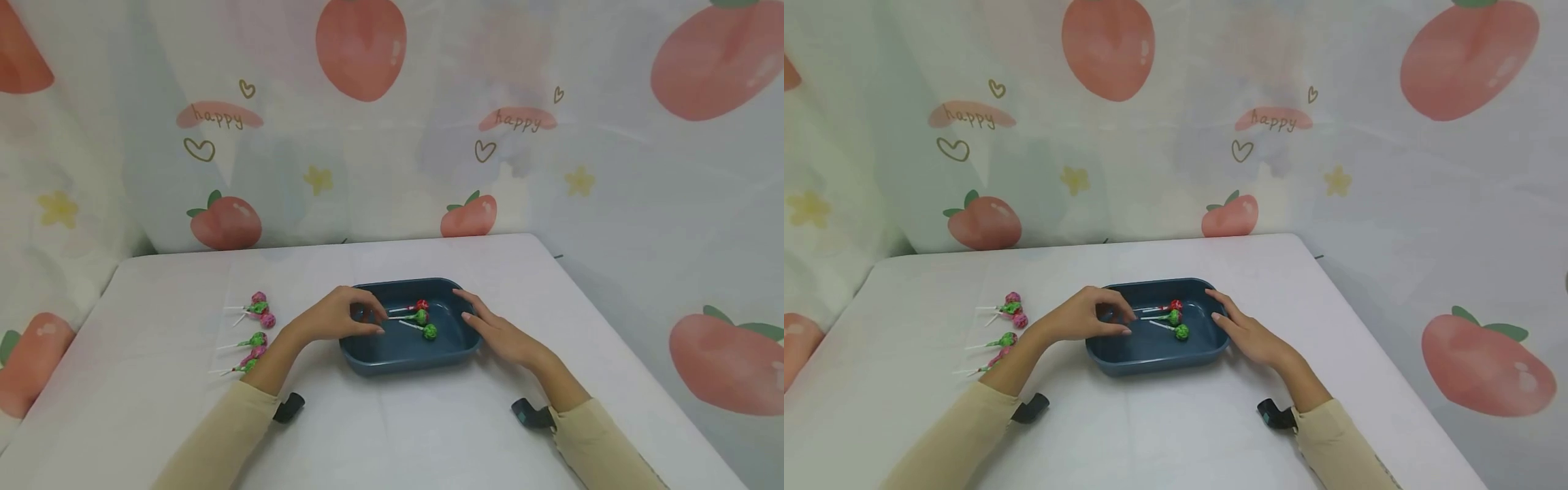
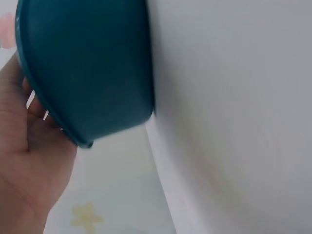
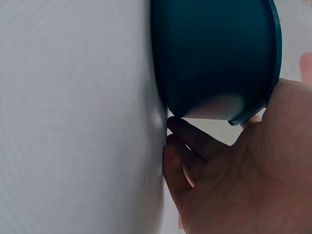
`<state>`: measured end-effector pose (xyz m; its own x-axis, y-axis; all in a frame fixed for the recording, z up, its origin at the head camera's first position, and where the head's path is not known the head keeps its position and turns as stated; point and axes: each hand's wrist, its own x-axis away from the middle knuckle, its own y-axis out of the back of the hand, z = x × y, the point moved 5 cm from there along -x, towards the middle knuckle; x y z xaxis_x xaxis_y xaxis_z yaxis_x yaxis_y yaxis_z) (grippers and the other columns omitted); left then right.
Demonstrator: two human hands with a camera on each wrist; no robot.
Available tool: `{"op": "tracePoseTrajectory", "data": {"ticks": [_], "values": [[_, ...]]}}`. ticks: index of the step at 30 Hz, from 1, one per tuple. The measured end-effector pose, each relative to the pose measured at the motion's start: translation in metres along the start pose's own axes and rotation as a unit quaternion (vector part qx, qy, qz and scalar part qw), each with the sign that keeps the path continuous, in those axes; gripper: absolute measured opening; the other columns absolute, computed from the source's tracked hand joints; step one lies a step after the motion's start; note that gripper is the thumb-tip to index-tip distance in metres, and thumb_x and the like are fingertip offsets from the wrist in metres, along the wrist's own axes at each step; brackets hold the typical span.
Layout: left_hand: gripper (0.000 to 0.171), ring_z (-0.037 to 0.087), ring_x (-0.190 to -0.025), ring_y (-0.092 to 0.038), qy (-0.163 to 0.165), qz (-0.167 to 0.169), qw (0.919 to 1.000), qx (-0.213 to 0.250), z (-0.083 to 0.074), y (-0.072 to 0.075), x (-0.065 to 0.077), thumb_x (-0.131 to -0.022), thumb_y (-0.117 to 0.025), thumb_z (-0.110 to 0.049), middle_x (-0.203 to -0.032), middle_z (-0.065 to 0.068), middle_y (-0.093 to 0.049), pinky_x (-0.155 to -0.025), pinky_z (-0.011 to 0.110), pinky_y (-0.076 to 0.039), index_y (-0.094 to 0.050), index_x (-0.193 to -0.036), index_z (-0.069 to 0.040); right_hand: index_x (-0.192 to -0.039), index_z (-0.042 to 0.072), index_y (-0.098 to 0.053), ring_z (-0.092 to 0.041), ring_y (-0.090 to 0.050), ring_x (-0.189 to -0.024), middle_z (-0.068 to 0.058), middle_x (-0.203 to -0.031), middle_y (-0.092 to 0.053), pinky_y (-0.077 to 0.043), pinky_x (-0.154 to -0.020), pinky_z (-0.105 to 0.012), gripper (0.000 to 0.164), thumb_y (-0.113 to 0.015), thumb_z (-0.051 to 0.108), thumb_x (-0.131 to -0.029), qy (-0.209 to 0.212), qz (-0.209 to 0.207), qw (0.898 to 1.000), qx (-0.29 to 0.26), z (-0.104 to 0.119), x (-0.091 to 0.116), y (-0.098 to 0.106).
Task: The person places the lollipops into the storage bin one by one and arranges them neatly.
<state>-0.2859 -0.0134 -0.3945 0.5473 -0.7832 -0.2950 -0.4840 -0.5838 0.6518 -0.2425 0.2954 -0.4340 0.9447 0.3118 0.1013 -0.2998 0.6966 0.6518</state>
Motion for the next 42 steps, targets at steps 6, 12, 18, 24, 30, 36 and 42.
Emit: {"op": "tracePoseTrajectory", "data": {"ticks": [6,12,18,24,30,36,42], "values": [[0.019,0.018,-0.082,-0.062,0.008,-0.019,0.9991,0.038,-0.001,0.017,0.016,-0.090,-0.084,-0.017,-0.100,0.001,-0.074,-0.071,0.035,-0.053,-0.078,-0.108,-0.014,-0.165,0.037,-0.017,-0.044,-0.013,-0.153,-0.012,-0.171,-0.013,-0.013,-0.112,-0.075,0.055,-0.035,0.045,-0.113,-0.005,0.007,1.000,-0.001,0.002,0.002,-0.001],[0.020,0.017,-0.083,-0.062,0.035,-0.057,0.9976,0.016,0.008,0.034,0.033,-0.089,-0.084,-0.016,-0.096,-0.008,-0.072,-0.071,0.035,-0.050,-0.078,-0.108,-0.012,-0.164,0.038,-0.017,-0.044,-0.013,-0.153,-0.011,-0.171,-0.013,-0.013,-0.111,-0.076,0.055,-0.034,0.046,-0.113,-0.005,0.007,1.000,-0.001,0.001,0.002,0.000],[0.022,0.016,-0.083,-0.062,0.068,-0.084,0.9939,-0.018,0.020,0.049,0.054,-0.088,-0.085,-0.015,-0.094,-0.011,-0.071,-0.072,0.037,-0.050,-0.078,-0.108,-0.013,-0.164,0.039,-0.017,-0.045,-0.014,-0.153,-0.011,-0.171,-0.014,-0.014,-0.111,-0.076,0.054,-0.034,0.046,-0.113,-0.005,0.006,1.000,0.002,0.002,0.003,0.001],[0.020,0.016,-0.086,-0.062,0.121,-0.074,0.9895,-0.028,0.033,0.061,0.081,-0.088,-0.085,-0.019,-0.096,-0.006,-0.072,-0.076,0.036,-0.048,-0.078,-0.107,-0.015,-0.164,0.037,-0.017,-0.043,-0.012,-0.154,-0.011,-0.171,-0.013,-0.013,-0.112,-0.074,0.055,-0.036,0.045,-0.113,-0.003,0.007,1.000,0.000,0.002,0.003,0.000],[0.020,0.017,-0.088,-0.062,0.158,-0.061,0.9846,-0.044,0.043,0.072,0.105,-0.089,-0.084,-0.021,-0.097,-0.008,-0.071,-0.078,0.036,-0.050,-0.078,-0.107,-0.014,-0.165,0.037,-0.017,-0.042,-0.012,-0.154,-0.010,-0.171,-0.013,-0.013,-0.114,-0.072,0.055,-0.035,0.046,-0.113,0.004,0.005,1.000,-0.001,0.001,0.002,0.001],[0.021,0.023,-0.085,-0.062,0.181,-0.055,0.9810,-0.043,0.046,0.082,0.123,-0.089,-0.084,-0.017,-0.100,-0.002,-0.072,-0.075,0.033,-0.052,-0.077,-0.109,-0.012,-0.164,0.039,-0.018,-0.043,-0.013,-0.154,-0.010,-0.171,-0.014,-0.013,-0.112,-0.074,0.055,-0.034,0.049,-0.112,0.005,0.002,1.000,0.001,0.000,0.002,0.002],[0.019,0.021,-0.089,-0.064,0.183,-0.048,0.9811,-0.042,0.049,0.091,0.140,-0.090,-0.081,-0.009,-0.099,-0.002,-0.071,-0.077,0.032,-0.053,-0.077,-0.109,-0.010,-0.164,0.038,-0.018,-0.043,-0.012,-0.154,-0.011,-0.171,-0.013,-0.013,-0.113,-0.074,0.055,-0.035,0.047,-0.112,0.002,0.004,1.000,-0.006,0.000,0.002,0.000]]}}
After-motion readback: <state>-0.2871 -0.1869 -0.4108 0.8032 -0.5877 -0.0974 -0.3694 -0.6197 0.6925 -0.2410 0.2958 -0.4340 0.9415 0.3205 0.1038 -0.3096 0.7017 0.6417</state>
